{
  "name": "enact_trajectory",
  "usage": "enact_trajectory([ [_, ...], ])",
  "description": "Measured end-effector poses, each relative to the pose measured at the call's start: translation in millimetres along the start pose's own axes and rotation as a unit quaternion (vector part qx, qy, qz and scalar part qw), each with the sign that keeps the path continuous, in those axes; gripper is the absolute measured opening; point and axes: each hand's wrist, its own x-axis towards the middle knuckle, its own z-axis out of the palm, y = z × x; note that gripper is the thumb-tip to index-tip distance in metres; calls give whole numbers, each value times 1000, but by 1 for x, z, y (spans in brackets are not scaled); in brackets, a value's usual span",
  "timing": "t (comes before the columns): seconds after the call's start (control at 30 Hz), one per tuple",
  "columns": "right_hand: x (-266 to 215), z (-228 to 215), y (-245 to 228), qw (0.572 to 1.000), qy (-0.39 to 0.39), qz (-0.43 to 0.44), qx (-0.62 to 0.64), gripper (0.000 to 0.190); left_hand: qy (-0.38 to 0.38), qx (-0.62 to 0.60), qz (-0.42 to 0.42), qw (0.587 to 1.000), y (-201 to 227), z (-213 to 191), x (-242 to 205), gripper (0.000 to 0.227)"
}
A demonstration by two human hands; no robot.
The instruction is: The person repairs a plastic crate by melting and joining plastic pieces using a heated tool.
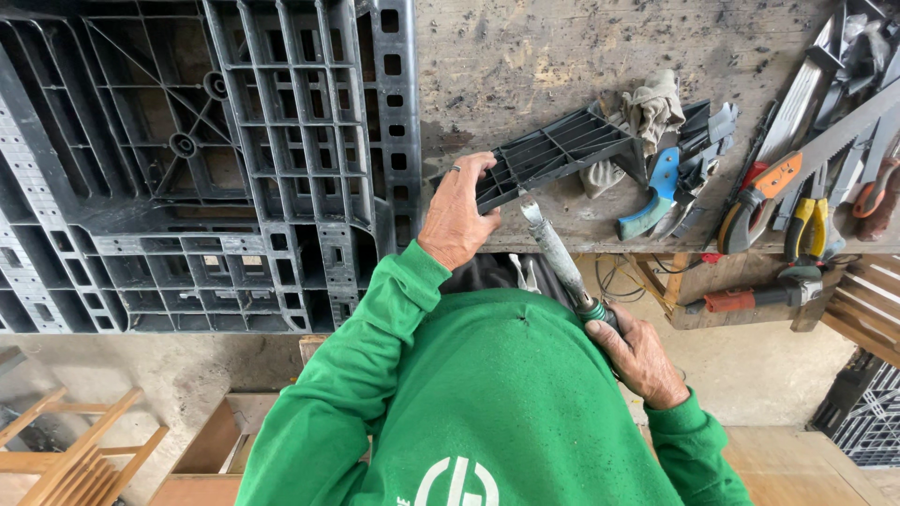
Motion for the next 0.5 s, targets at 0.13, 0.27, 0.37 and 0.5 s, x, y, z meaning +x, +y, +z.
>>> enact_trajectory([
  [0.13,1,1,6,1000,6,-17,7,50,-24,52,22,998,7,-6,1,62],
  [0.27,2,6,20,999,17,-34,0,47,-57,46,20,997,12,-9,0,62],
  [0.37,-1,7,23,999,25,-40,18,46,-57,52,16,997,11,-9,1,59],
  [0.5,-4,6,21,999,16,-21,35,46,-53,53,11,997,11,-7,0,58],
])
